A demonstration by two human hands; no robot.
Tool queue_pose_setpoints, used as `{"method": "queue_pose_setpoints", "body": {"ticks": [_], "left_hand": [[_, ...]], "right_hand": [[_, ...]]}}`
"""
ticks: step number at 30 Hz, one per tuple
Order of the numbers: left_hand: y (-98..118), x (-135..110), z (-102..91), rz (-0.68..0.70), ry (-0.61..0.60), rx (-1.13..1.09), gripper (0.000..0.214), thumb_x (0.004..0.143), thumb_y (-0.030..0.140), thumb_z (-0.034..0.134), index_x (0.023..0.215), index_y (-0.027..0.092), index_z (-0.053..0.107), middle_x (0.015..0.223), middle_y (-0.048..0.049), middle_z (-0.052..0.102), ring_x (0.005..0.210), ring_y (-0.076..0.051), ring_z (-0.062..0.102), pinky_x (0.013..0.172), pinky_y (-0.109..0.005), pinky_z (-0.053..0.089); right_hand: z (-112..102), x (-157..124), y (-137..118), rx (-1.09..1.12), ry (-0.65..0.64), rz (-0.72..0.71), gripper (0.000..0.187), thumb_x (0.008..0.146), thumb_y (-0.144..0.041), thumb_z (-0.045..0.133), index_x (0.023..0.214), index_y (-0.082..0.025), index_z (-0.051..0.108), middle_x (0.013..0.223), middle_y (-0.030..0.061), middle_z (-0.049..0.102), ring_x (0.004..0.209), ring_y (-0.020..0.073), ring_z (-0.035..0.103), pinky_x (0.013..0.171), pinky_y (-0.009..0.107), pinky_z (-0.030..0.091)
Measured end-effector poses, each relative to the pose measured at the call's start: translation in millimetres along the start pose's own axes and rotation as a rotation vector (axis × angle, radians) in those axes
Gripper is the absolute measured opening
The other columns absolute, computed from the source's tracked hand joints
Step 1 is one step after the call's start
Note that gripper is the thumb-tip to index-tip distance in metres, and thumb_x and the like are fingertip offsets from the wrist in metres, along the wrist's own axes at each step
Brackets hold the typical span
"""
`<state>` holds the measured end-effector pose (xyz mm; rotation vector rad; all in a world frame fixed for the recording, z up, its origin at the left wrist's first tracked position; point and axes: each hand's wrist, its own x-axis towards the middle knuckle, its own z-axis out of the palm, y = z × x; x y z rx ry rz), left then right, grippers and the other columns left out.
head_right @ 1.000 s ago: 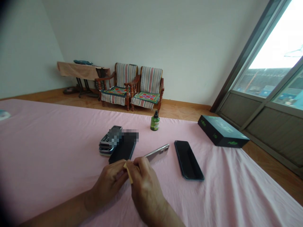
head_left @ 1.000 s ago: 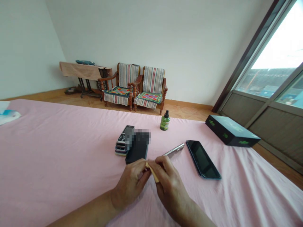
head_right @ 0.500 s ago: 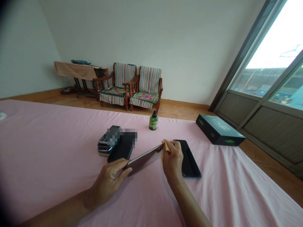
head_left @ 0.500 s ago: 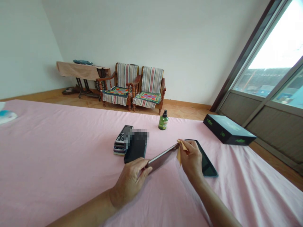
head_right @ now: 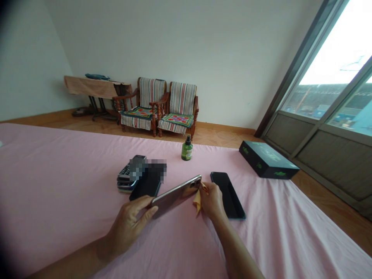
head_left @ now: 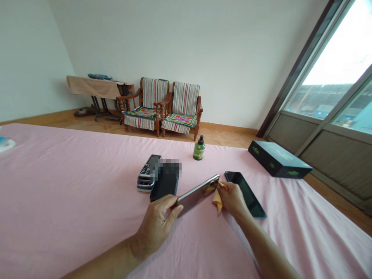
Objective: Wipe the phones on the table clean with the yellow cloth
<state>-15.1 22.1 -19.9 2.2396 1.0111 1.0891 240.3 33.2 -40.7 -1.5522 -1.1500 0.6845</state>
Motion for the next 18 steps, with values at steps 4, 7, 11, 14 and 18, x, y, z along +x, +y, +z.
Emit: {"method": "queue_pose_setpoints", "body": {"ticks": [4, 7, 11, 14, 18], "left_hand": [[3, 2, -3.5, -0.097, 0.050, -0.120, 0.032, 0.093, 0.034, 0.049, 0.065, 0.017, 0.050, 0.060, 0.0033, 0.044, 0.056, -0.013, 0.046, 0.052, -0.020, 0.036], [6, 4, -6.7, -0.155, 0.078, -0.240, 0.033, 0.091, 0.037, 0.052, 0.065, 0.017, 0.051, 0.059, 0.0043, 0.043, 0.055, -0.012, 0.044, 0.050, -0.018, 0.035], [10, 7, -8.8, -0.215, 0.080, -0.402, 0.038, 0.089, 0.045, 0.056, 0.067, 0.015, 0.056, 0.059, 0.0039, 0.045, 0.055, -0.012, 0.045, 0.050, -0.018, 0.038], [10, 8, -8.5, -0.255, 0.070, -0.492, 0.041, 0.087, 0.051, 0.058, 0.068, 0.015, 0.057, 0.060, 0.0031, 0.047, 0.056, -0.013, 0.047, 0.052, -0.020, 0.040], [6, 8, -6.8, -0.270, 0.041, -0.575, 0.038, 0.088, 0.049, 0.059, 0.072, 0.014, 0.057, 0.063, 0.0025, 0.048, 0.059, -0.013, 0.048, 0.055, -0.020, 0.042]], "right_hand": [[-2, -6, -5, 0.118, -0.037, 0.065, 0.033, 0.066, -0.047, 0.072, 0.068, -0.014, 0.071, 0.055, 0.0018, 0.062, 0.047, 0.0142, 0.053, 0.041, 0.022, 0.037], [-7, -13, -13, 0.232, -0.088, 0.119, 0.040, 0.067, -0.051, 0.073, 0.076, -0.012, 0.071, 0.061, 0.0028, 0.065, 0.050, 0.0139, 0.055, 0.044, 0.023, 0.041], [-12, -20, -25, 0.370, -0.153, 0.186, 0.046, 0.067, -0.055, 0.074, 0.078, -0.011, 0.070, 0.060, 0.0022, 0.063, 0.049, 0.0130, 0.055, 0.047, 0.024, 0.044], [-13, -22, -30, 0.432, -0.173, 0.218, 0.048, 0.064, -0.056, 0.077, 0.078, -0.010, 0.071, 0.060, 0.0028, 0.064, 0.050, 0.0133, 0.056, 0.047, 0.024, 0.046], [-10, -23, -29, 0.556, -0.172, 0.269, 0.044, 0.063, -0.049, 0.081, 0.082, -0.011, 0.072, 0.064, 0.0036, 0.067, 0.054, 0.0149, 0.061, 0.050, 0.025, 0.050]]}}
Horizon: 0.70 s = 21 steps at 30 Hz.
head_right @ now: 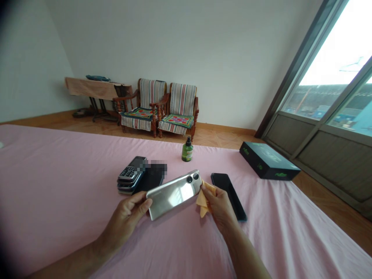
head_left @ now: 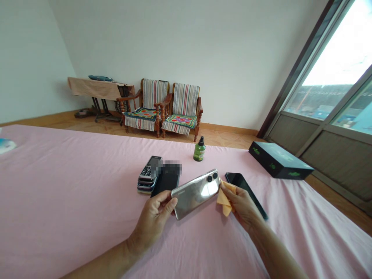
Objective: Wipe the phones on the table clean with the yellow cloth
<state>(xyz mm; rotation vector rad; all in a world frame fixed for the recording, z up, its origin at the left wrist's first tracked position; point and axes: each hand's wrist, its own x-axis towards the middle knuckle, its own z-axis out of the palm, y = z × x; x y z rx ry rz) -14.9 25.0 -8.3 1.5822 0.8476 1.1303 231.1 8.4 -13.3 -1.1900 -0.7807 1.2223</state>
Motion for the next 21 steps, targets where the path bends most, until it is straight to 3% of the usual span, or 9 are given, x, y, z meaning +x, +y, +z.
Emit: {"method": "queue_pose_setpoints", "body": {"ticks": [6, 9, 12, 16, 19, 21], "left_hand": [[-8, -3, 2.3, -0.005, -0.040, 0.082, 0.030, 0.089, 0.039, 0.060, 0.074, 0.013, 0.062, 0.064, 0.0006, 0.056, 0.063, -0.015, 0.055, 0.057, -0.021, 0.046], [-8, -5, 7.1, 0.042, -0.120, 0.105, 0.020, 0.089, 0.028, 0.059, 0.098, 0.013, 0.069, 0.087, -0.0058, 0.069, 0.084, -0.021, 0.065, 0.078, -0.029, 0.053], [-6, -7, 11.4, 0.101, -0.210, 0.103, 0.032, 0.091, 0.021, 0.056, 0.121, 0.016, 0.064, 0.112, -0.0093, 0.069, 0.103, -0.023, 0.064, 0.094, -0.035, 0.050], [-10, -10, 12.6, 0.137, -0.199, 0.235, 0.039, 0.090, 0.016, 0.056, 0.128, 0.020, 0.060, 0.119, -0.0098, 0.068, 0.103, -0.022, 0.066, 0.091, -0.035, 0.053], [-15, -14, 11.4, 0.209, -0.171, 0.337, 0.041, 0.088, 0.015, 0.058, 0.129, 0.022, 0.059, 0.120, -0.0100, 0.067, 0.102, -0.022, 0.065, 0.088, -0.034, 0.055], [-16, -16, 10.9, 0.269, -0.152, 0.364, 0.045, 0.087, 0.015, 0.059, 0.131, 0.024, 0.056, 0.117, -0.0095, 0.067, 0.096, -0.020, 0.066, 0.085, -0.033, 0.056]], "right_hand": [[-1, 4, -3, 0.086, 0.062, -0.110, 0.041, 0.062, -0.041, 0.084, 0.089, -0.013, 0.072, 0.076, 0.0054, 0.072, 0.061, 0.0159, 0.064, 0.052, 0.024, 0.050], [-3, 1, -18, 0.011, 0.118, -0.286, 0.041, 0.067, -0.043, 0.080, 0.097, -0.017, 0.070, 0.084, 0.0048, 0.073, 0.070, 0.0180, 0.067, 0.057, 0.024, 0.051], [-5, -8, -36, -0.248, 0.172, -0.427, 0.038, 0.076, -0.044, 0.072, 0.104, -0.018, 0.069, 0.087, 0.0054, 0.073, 0.071, 0.0183, 0.067, 0.056, 0.024, 0.050], [-4, -24, -53, -0.632, 0.218, -0.726, 0.025, 0.086, -0.036, 0.062, 0.105, -0.021, 0.069, 0.092, 0.0056, 0.070, 0.083, 0.0197, 0.066, 0.068, 0.027, 0.052], [0, -36, -61, -0.866, 0.167, -0.980, 0.021, 0.091, -0.025, 0.055, 0.107, -0.023, 0.067, 0.101, 0.0069, 0.066, 0.092, 0.0192, 0.064, 0.076, 0.028, 0.052], [5, -42, -63, -0.984, 0.087, -1.078, 0.024, 0.092, -0.019, 0.050, 0.112, -0.022, 0.064, 0.104, 0.0085, 0.064, 0.094, 0.0192, 0.063, 0.077, 0.029, 0.052]]}}
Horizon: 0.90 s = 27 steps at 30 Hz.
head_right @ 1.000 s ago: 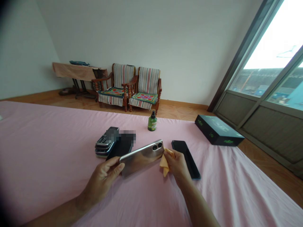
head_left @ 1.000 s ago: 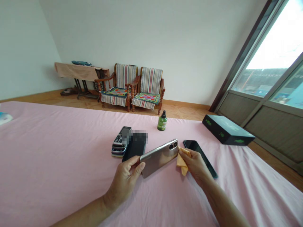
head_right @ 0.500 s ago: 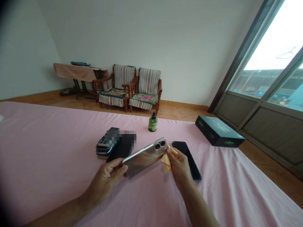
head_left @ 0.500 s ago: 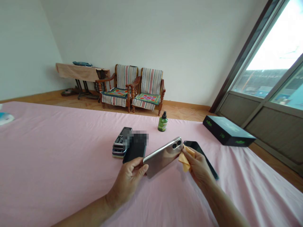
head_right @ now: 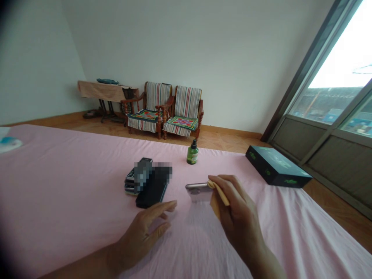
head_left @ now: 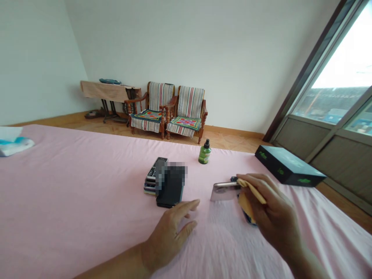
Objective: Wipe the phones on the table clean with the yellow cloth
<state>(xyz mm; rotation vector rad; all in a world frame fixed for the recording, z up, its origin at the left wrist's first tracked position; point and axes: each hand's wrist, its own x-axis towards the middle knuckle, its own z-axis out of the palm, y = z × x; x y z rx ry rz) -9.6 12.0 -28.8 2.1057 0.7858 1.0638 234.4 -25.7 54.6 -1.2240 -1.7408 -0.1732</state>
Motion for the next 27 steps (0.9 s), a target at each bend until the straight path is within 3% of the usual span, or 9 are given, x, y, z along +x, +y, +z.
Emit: {"method": "queue_pose_setpoints", "body": {"ticks": [6, 11, 13, 17, 19, 23, 27], "left_hand": [[13, -1, -6.2, 0.189, 0.134, -0.024, 0.048, 0.092, 0.018, 0.059, 0.138, 0.025, 0.046, 0.112, -0.0091, 0.061, 0.090, -0.019, 0.061, 0.079, -0.031, 0.054], [21, 1, -12.8, 0.253, 0.190, -0.039, 0.032, 0.093, 0.016, 0.059, 0.124, 0.024, 0.057, 0.104, -0.0063, 0.063, 0.088, -0.018, 0.061, 0.078, -0.027, 0.052], [21, 3, -14.4, 0.236, 0.192, -0.040, 0.028, 0.093, 0.011, 0.057, 0.118, 0.023, 0.061, 0.097, -0.0045, 0.064, 0.088, -0.017, 0.062, 0.078, -0.025, 0.051], [23, 6, -14.8, 0.209, 0.245, -0.028, 0.024, 0.093, 0.011, 0.057, 0.113, 0.021, 0.064, 0.094, -0.0045, 0.065, 0.085, -0.016, 0.063, 0.076, -0.024, 0.051], [25, 7, -13.5, 0.210, 0.266, -0.037, 0.019, 0.094, 0.016, 0.058, 0.110, 0.021, 0.067, 0.091, -0.0045, 0.065, 0.082, -0.016, 0.063, 0.074, -0.023, 0.052], [27, 6, -10.6, 0.223, 0.281, -0.095, 0.021, 0.097, 0.030, 0.054, 0.108, 0.020, 0.069, 0.090, -0.0066, 0.067, 0.081, -0.018, 0.066, 0.071, -0.025, 0.054], [27, 7, -11.0, 0.239, 0.292, -0.106, 0.019, 0.097, 0.026, 0.054, 0.105, 0.020, 0.070, 0.090, -0.0062, 0.068, 0.082, -0.017, 0.066, 0.072, -0.024, 0.054]], "right_hand": [[12, -12, -20, -0.020, -0.166, -0.149, 0.037, 0.093, -0.012, 0.044, 0.127, -0.023, 0.054, 0.109, 0.0102, 0.062, 0.098, 0.0204, 0.063, 0.080, 0.031, 0.055], [22, -24, -38, 0.019, -0.346, -0.278, 0.056, 0.089, -0.002, 0.038, 0.140, -0.022, 0.044, 0.118, 0.0101, 0.060, 0.111, 0.0214, 0.059, 0.091, 0.031, 0.053], [28, -25, -44, 0.072, -0.309, -0.260, 0.060, 0.087, 0.000, 0.037, 0.141, -0.024, 0.043, 0.115, 0.0093, 0.059, 0.107, 0.0203, 0.060, 0.089, 0.029, 0.055], [45, -29, -53, 0.134, -0.032, -0.134, 0.059, 0.088, -0.002, 0.041, 0.139, -0.030, 0.048, 0.103, 0.0082, 0.055, 0.089, 0.0177, 0.062, 0.072, 0.026, 0.058], [53, -34, -59, 0.107, 0.030, -0.129, 0.059, 0.089, -0.003, 0.041, 0.141, -0.029, 0.045, 0.097, 0.0084, 0.056, 0.084, 0.0177, 0.063, 0.068, 0.025, 0.058], [62, -45, -76, -0.021, -0.077, -0.300, 0.047, 0.093, -0.007, 0.041, 0.137, -0.020, 0.050, 0.093, 0.0105, 0.066, 0.086, 0.0206, 0.066, 0.073, 0.028, 0.058], [60, -45, -81, -0.181, -0.166, -0.424, 0.034, 0.093, -0.009, 0.044, 0.125, -0.007, 0.058, 0.088, 0.0123, 0.068, 0.076, 0.0202, 0.067, 0.070, 0.028, 0.058]]}}
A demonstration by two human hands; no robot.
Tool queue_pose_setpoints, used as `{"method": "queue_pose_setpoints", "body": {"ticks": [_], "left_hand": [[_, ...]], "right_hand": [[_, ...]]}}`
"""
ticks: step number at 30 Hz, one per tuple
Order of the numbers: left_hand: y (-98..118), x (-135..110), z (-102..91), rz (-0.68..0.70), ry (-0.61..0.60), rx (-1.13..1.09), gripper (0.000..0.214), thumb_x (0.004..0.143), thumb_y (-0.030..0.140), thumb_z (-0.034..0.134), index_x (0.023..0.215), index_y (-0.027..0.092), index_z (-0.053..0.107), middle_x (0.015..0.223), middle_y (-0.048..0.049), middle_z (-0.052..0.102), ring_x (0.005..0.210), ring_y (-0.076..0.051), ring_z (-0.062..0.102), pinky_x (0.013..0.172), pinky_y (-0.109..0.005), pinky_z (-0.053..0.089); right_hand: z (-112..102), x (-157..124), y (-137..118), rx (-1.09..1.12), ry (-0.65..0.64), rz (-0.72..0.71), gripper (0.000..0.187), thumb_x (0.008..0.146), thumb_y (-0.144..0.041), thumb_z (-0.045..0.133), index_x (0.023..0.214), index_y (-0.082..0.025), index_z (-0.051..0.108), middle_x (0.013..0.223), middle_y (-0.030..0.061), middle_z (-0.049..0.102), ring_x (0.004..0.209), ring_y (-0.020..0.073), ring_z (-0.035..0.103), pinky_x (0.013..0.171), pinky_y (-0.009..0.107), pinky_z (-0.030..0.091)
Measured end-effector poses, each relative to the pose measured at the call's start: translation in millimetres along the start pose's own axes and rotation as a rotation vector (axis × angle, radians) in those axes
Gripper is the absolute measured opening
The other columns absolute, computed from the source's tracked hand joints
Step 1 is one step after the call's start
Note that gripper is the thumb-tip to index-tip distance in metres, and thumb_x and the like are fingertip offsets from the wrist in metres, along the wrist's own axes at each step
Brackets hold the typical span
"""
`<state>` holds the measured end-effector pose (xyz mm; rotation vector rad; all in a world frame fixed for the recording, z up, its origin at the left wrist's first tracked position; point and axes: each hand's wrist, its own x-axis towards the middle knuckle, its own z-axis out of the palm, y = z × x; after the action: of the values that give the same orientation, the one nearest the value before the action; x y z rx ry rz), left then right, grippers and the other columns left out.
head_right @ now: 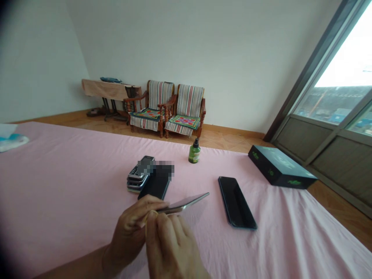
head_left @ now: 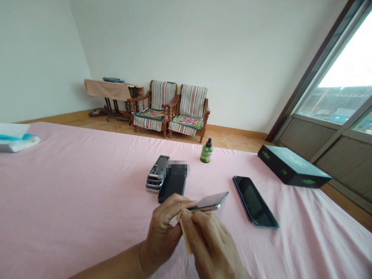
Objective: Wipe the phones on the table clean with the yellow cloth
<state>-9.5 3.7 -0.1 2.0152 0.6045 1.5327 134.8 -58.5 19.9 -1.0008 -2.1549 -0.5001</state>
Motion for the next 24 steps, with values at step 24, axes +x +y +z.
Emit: {"method": "queue_pose_setpoints", "body": {"ticks": [24], "left_hand": [[-9, -5, -6.9, -0.026, -0.063, 0.136, 0.018, 0.089, 0.010, 0.061, 0.104, 0.018, 0.065, 0.085, -0.0030, 0.066, 0.075, -0.014, 0.063, 0.068, -0.021, 0.051]], "right_hand": [[5, 0, 49, 0.346, 0.268, 0.511, 0.028, 0.090, -0.010, 0.050, 0.111, -0.016, 0.069, 0.084, 0.0050, 0.054, 0.074, 0.0132, 0.057, 0.059, 0.020, 0.048]]}}
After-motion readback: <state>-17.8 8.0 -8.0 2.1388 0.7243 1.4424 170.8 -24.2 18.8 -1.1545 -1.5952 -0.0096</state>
